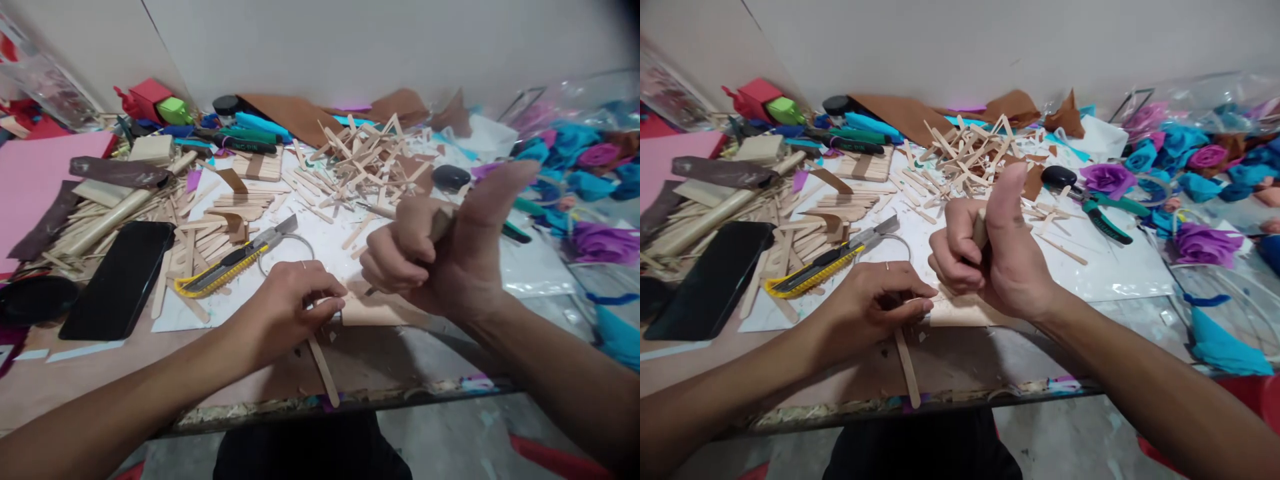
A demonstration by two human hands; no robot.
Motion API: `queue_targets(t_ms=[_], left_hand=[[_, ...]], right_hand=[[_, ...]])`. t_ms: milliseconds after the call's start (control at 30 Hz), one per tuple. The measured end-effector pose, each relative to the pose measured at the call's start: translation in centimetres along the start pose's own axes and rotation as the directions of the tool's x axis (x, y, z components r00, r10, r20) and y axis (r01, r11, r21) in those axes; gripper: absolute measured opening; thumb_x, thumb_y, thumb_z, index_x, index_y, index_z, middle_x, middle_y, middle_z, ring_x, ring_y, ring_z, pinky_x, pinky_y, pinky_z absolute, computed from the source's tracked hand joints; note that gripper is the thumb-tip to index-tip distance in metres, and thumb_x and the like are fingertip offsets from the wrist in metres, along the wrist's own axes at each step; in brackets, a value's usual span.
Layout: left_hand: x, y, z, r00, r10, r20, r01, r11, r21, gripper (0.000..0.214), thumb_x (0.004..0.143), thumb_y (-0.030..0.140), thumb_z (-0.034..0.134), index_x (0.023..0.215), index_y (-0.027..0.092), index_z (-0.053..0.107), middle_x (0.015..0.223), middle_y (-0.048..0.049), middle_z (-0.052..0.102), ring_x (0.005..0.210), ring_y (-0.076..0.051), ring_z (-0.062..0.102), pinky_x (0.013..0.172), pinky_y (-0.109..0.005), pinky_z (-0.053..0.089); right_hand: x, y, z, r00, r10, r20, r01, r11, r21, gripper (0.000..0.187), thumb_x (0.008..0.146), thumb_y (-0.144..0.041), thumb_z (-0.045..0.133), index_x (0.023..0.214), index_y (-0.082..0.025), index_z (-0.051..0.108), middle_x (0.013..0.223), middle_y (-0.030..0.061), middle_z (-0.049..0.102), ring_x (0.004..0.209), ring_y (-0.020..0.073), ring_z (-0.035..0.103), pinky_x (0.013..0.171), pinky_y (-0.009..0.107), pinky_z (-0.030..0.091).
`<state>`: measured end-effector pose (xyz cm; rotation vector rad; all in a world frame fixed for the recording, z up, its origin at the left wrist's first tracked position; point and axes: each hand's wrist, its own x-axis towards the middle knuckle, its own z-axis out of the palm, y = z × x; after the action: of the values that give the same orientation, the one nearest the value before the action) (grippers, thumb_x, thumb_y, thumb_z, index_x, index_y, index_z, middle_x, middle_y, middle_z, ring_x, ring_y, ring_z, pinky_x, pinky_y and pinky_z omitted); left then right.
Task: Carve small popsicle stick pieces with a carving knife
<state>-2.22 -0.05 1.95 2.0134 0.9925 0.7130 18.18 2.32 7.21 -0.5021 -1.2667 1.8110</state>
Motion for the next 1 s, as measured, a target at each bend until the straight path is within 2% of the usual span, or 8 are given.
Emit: queue_targets(t_ms=[100, 200, 367, 500, 667, 800, 900, 1000], left_hand=[[0.0, -0.3, 0.0, 0.992, 0.122, -0.002, -0.122, 0.992, 0.021, 0.013, 0.094, 0.012, 0.072, 0.084, 0.016, 0.079, 0.079, -0.0018, 0.070, 0.059, -0.006, 0.057, 0.052, -0.018, 0.037], [0.1, -0.3, 0.0, 0.979, 0.205, 0.011, -0.205, 0.979, 0.015, 0.017, 0.096, 0.012, 0.069, 0.082, 0.015, 0.079, 0.081, -0.0041, 0.070, 0.062, -0.008, 0.061, 0.054, -0.018, 0.042], [0.3, -0.6, 0.0, 0.960, 0.279, 0.002, -0.279, 0.960, 0.029, 0.021, 0.096, 0.006, 0.063, 0.100, 0.016, 0.081, 0.085, -0.0053, 0.069, 0.069, -0.011, 0.065, 0.060, -0.020, 0.048], [0.4, -0.9, 0.0, 0.957, 0.288, 0.018, -0.289, 0.957, 0.030, 0.025, 0.096, 0.005, 0.062, 0.106, 0.018, 0.081, 0.090, -0.0063, 0.070, 0.075, -0.013, 0.067, 0.063, -0.023, 0.049], [0.2, -1.2, 0.0, 0.956, 0.293, 0.033, -0.292, 0.956, -0.029, 0.029, 0.096, 0.005, 0.062, 0.113, 0.020, 0.079, 0.101, -0.0084, 0.073, 0.088, -0.016, 0.072, 0.074, -0.027, 0.055], [0.2, -1.4, 0.2, 0.963, 0.269, 0.035, -0.267, 0.962, -0.049, 0.028, 0.097, 0.006, 0.060, 0.109, 0.021, 0.080, 0.100, -0.0078, 0.073, 0.094, -0.018, 0.074, 0.080, -0.028, 0.057], [0.4, -1.5, 0.3, 0.961, 0.272, 0.044, -0.271, 0.962, -0.014, 0.025, 0.098, 0.007, 0.061, 0.107, 0.021, 0.080, 0.097, -0.0064, 0.073, 0.092, -0.017, 0.073, 0.083, -0.028, 0.057], [0.4, -1.6, 0.2, 0.963, 0.265, 0.055, -0.267, 0.963, 0.035, 0.021, 0.097, 0.009, 0.063, 0.102, 0.021, 0.080, 0.096, -0.0053, 0.075, 0.091, -0.017, 0.074, 0.084, -0.028, 0.057]], right_hand=[[-0.1, -0.2, 0.3, 0.999, 0.036, -0.012, -0.036, 0.999, 0.038, 0.076, 0.092, -0.080, 0.057, 0.051, -0.021, 0.032, 0.042, -0.0076, 0.023, 0.039, 0.0084, 0.019, 0.043, 0.028, 0.021], [0.0, -0.3, 0.5, 0.998, 0.061, -0.028, -0.059, 0.996, 0.062, 0.079, 0.095, -0.080, 0.051, 0.047, -0.022, 0.028, 0.040, -0.0067, 0.020, 0.037, 0.0090, 0.018, 0.041, 0.028, 0.020], [-0.1, 0.1, -0.1, 0.998, 0.063, 0.027, -0.062, 0.998, -0.012, 0.076, 0.091, -0.074, 0.059, 0.047, -0.021, 0.028, 0.039, -0.0055, 0.023, 0.036, 0.0094, 0.022, 0.042, 0.028, 0.025], [0.0, 0.2, -0.6, 0.996, 0.057, 0.063, -0.054, 0.997, -0.054, 0.076, 0.094, -0.075, 0.055, 0.048, -0.021, 0.028, 0.041, -0.0049, 0.024, 0.037, 0.0096, 0.026, 0.044, 0.028, 0.029], [0.1, 0.1, -0.3, 0.994, 0.052, 0.092, -0.047, 0.997, -0.056, 0.078, 0.095, -0.077, 0.052, 0.048, -0.020, 0.026, 0.040, -0.0041, 0.025, 0.038, 0.0095, 0.027, 0.044, 0.029, 0.029], [0.1, 0.4, 0.2, 0.995, 0.059, 0.077, -0.058, 0.998, -0.016, 0.075, 0.096, -0.069, 0.054, 0.048, -0.019, 0.026, 0.041, -0.0036, 0.025, 0.039, 0.0090, 0.025, 0.046, 0.030, 0.026], [0.1, 0.6, 0.4, 0.994, 0.031, 0.105, -0.030, 0.999, -0.015, 0.071, 0.100, -0.064, 0.050, 0.049, -0.020, 0.027, 0.042, -0.0043, 0.025, 0.039, 0.0093, 0.025, 0.046, 0.031, 0.025], [0.1, 0.7, 0.7, 0.994, 0.034, 0.102, -0.032, 0.999, -0.014, 0.068, 0.101, -0.056, 0.053, 0.048, -0.021, 0.029, 0.041, -0.0050, 0.024, 0.040, 0.0093, 0.025, 0.045, 0.031, 0.023]])
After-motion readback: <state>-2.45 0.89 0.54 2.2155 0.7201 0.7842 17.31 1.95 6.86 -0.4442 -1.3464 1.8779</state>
